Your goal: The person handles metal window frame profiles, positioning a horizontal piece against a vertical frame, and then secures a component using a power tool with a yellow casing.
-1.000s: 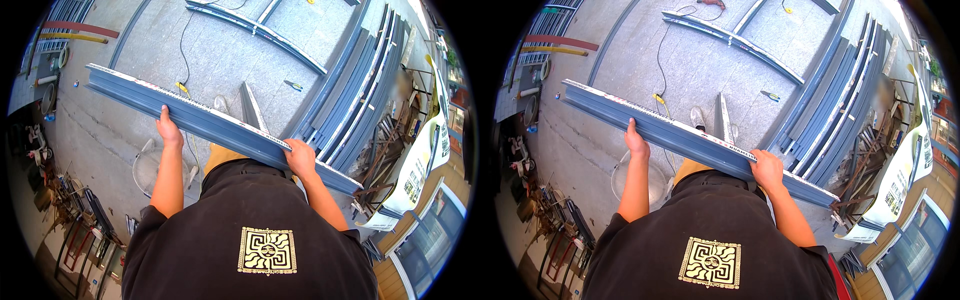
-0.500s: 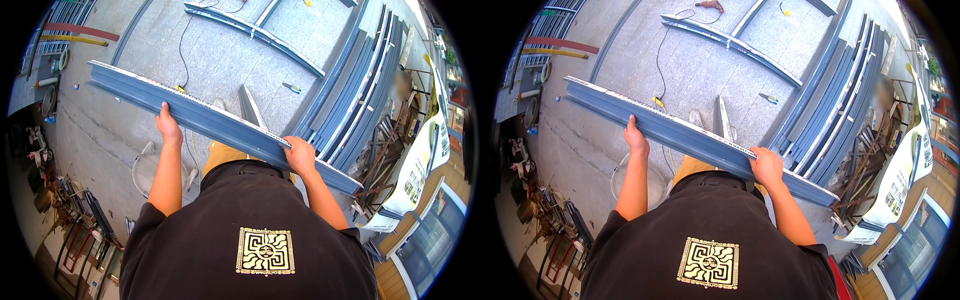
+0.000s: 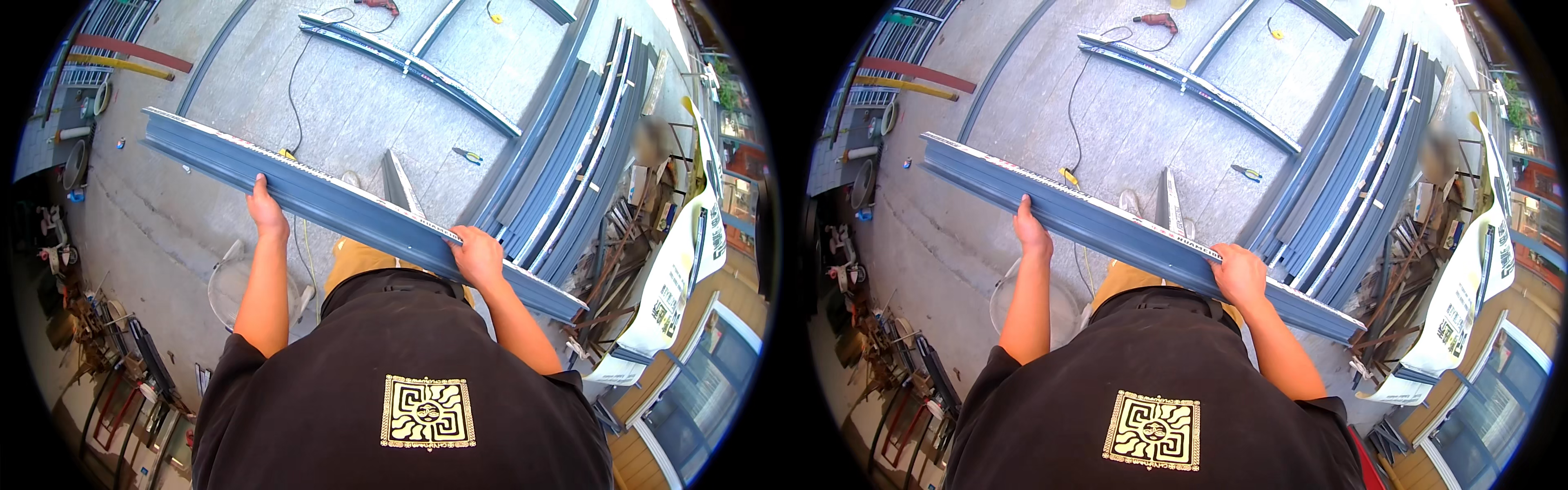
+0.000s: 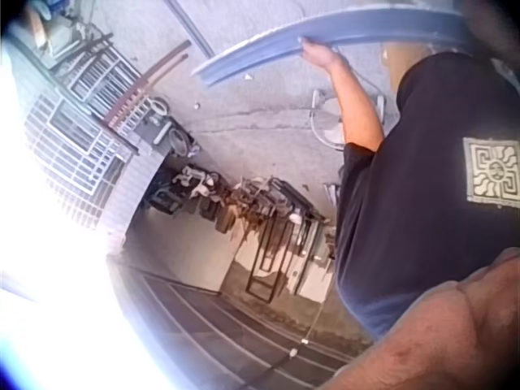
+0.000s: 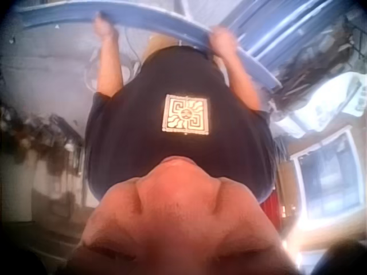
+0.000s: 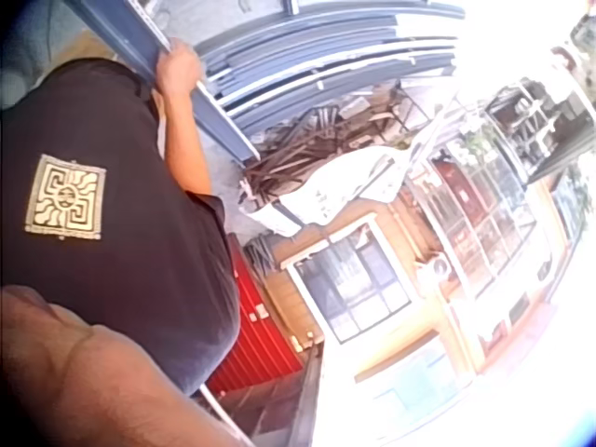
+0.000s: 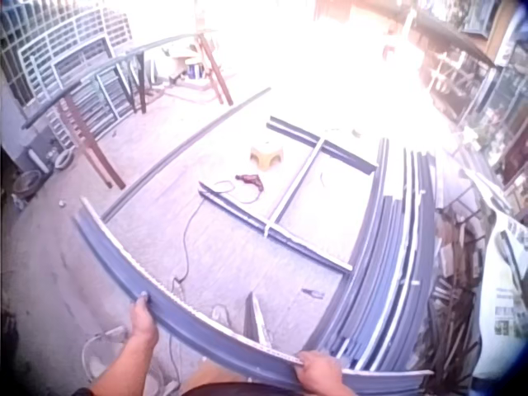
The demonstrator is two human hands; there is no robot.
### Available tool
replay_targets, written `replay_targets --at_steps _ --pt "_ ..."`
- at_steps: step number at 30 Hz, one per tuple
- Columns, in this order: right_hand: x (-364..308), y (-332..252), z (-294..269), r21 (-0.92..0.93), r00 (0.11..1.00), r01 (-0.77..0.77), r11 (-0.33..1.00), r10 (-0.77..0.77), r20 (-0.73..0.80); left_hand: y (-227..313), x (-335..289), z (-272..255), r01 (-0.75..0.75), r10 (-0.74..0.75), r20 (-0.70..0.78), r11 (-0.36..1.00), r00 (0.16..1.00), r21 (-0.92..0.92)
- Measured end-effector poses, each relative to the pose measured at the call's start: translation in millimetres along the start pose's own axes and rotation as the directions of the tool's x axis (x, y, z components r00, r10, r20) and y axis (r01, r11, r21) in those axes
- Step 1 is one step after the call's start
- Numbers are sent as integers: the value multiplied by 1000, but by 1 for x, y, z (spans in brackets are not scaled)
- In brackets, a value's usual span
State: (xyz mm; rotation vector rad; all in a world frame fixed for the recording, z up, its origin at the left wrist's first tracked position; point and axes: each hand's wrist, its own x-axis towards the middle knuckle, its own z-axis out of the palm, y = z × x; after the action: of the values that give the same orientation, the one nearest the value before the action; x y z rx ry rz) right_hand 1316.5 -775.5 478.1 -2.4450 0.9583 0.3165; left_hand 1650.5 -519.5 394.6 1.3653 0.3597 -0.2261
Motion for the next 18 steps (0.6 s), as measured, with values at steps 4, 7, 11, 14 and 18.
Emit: replay_targets --at_steps 4,7,11,14,18 --pt "-15 -11 -33 6 998 44 999 -44 -43 40 -23 5 7 -7 -47 1000 999 9" --pt "-42 -23 -72 -6 999 41 999 -41 -9 73 -44 -3 6 -5 -57 1000 998 19" --pt "-74 -33 -110 -9 999 45 999 -46 -9 105 -78 -10 17 -17 -65 1000 998 -9" --pt "-93 -37 -127 -15 999 53 998 -53 7 121 -97 -17 42 -43 -65 999 997 -11" --pt "-104 -46 -145 -11 998 64 998 -64 -14 145 -107 -16 66 -67 -53 997 996 -33"
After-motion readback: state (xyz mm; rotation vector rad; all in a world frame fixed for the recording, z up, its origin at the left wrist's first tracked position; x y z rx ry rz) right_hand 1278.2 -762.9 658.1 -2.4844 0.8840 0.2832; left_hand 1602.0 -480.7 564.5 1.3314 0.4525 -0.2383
